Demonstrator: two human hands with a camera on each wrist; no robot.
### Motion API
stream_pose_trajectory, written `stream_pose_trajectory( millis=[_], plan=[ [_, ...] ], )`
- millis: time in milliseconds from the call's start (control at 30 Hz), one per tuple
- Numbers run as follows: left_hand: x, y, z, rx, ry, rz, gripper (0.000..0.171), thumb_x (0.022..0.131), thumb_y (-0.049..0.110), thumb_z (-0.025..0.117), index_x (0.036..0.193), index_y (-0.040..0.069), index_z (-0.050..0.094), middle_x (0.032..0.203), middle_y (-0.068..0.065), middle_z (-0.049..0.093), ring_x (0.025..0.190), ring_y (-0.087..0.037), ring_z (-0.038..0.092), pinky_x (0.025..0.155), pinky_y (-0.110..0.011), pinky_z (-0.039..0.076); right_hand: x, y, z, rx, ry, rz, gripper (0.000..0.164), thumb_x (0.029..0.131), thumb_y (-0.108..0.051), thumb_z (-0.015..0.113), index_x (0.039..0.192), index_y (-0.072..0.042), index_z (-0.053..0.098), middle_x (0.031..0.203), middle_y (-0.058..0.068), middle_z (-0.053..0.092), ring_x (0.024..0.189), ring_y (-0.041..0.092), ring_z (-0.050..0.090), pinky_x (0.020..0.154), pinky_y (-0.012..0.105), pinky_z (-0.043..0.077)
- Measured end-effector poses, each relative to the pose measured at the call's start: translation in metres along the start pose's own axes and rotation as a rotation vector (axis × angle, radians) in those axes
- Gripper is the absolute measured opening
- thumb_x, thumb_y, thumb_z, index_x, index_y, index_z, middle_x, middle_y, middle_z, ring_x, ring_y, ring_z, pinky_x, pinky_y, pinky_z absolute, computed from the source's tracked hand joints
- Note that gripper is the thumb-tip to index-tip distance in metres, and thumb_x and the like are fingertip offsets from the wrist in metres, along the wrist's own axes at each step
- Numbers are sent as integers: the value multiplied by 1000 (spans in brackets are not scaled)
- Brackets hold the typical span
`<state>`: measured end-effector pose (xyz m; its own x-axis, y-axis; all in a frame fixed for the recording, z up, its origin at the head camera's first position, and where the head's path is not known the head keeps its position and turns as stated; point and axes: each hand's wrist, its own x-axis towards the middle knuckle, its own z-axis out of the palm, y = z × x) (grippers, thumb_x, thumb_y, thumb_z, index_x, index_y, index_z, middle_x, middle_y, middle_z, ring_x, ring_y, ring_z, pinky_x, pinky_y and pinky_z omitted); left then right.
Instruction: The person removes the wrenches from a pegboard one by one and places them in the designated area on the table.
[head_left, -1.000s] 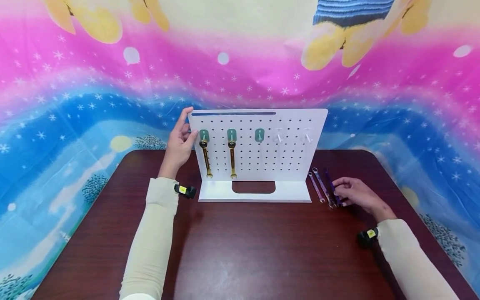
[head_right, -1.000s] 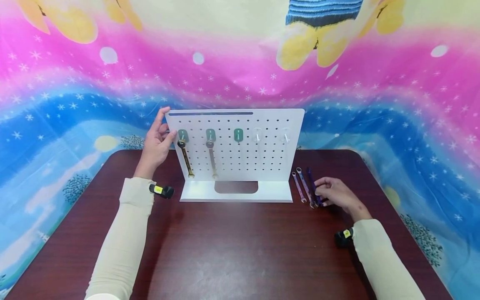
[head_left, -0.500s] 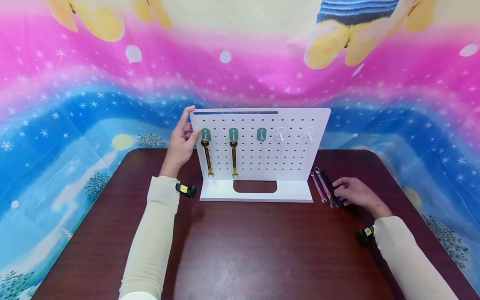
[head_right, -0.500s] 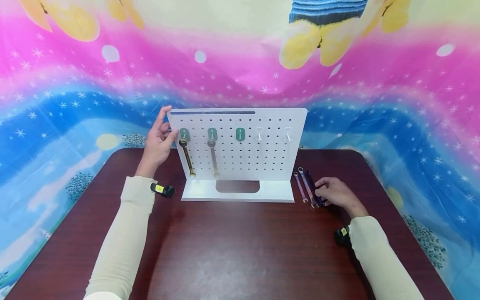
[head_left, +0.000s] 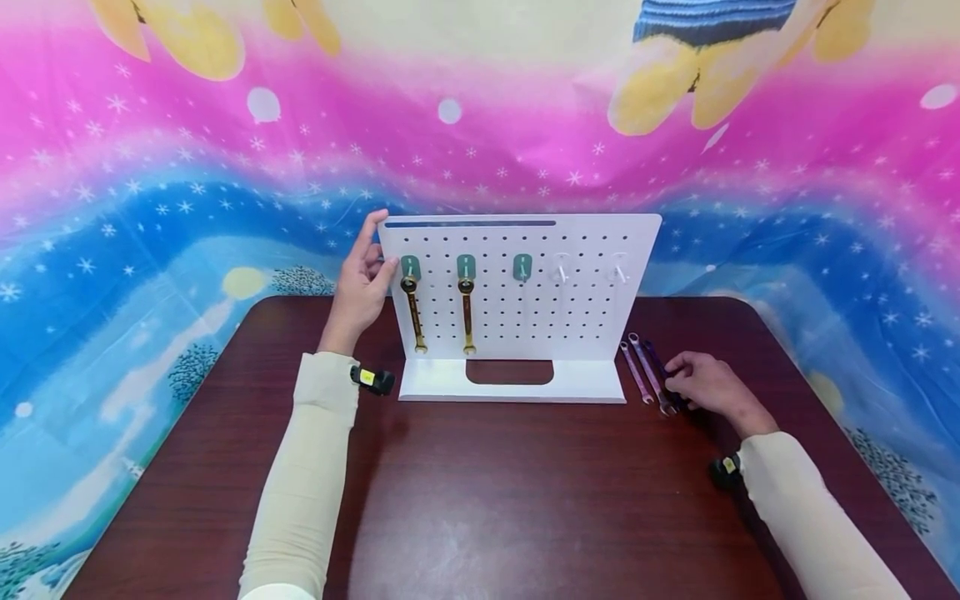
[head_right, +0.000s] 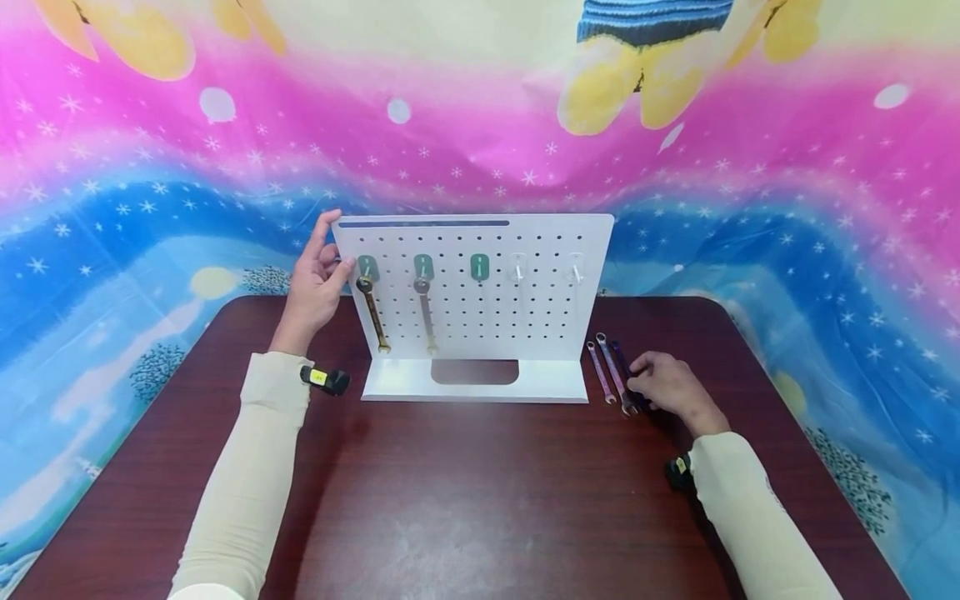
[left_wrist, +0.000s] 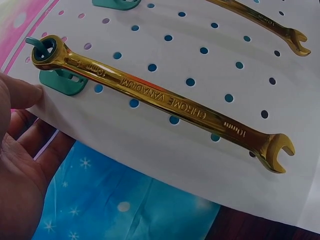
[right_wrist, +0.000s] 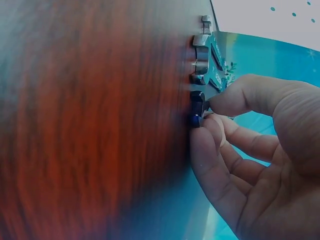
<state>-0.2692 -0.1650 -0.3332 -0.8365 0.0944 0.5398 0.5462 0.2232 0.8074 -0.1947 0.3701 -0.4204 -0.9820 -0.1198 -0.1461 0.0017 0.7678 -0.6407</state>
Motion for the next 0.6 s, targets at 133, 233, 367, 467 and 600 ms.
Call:
stream_pose_trajectory(
  millis=[133, 233, 367, 467, 600],
  plan=[
    [-2, 8, 1, 10, -2, 9, 64, 106, 3, 53, 158, 38, 37, 111, -19, 66, 73, -38, 56, 69, -42, 46, 0, 1, 0, 0, -3, 12, 34, 98, -13, 64, 122, 10, 59, 98, 17, 66, 73, 24, 65, 64, 40, 58],
    [-5, 20, 2, 10, -6, 8, 63, 106, 0, 52, 159, 33, 37, 112, -22, 65, 73, -43, 54, 70, -40, 46, 0, 1, -1, -4, -4, 15, 33, 98, -13, 64, 123, 10, 59, 98, 18, 66, 72, 24, 66, 65, 40, 58],
    [-8, 28, 3, 2, -5, 5, 63, 106, -2, 51, 159, 28, 37, 112, -25, 64, 75, -51, 50, 68, -36, 44, -1, -1, 0, -8, 1, 11, 32, 98, -11, 62, 123, 10, 59, 98, 18, 66, 72, 24, 65, 64, 40, 58],
    [-8, 28, 3, 2, -5, 5, 63, 106, -2, 52, 159, 28, 37, 112, -25, 64, 75, -48, 51, 68, -36, 44, -2, -2, 0, -25, 14, 3, 32, 99, -12, 62, 123, 9, 59, 98, 18, 66, 72, 24, 65, 64, 39, 57],
    [-8, 29, 2, 10, -10, 4, 63, 106, -2, 52, 159, 27, 37, 115, -24, 65, 80, -39, 59, 73, -39, 46, -3, -6, 2, -98, 91, -30, 31, 100, -15, 62, 123, 6, 60, 97, 16, 67, 73, 22, 64, 68, 40, 54]
  ],
)
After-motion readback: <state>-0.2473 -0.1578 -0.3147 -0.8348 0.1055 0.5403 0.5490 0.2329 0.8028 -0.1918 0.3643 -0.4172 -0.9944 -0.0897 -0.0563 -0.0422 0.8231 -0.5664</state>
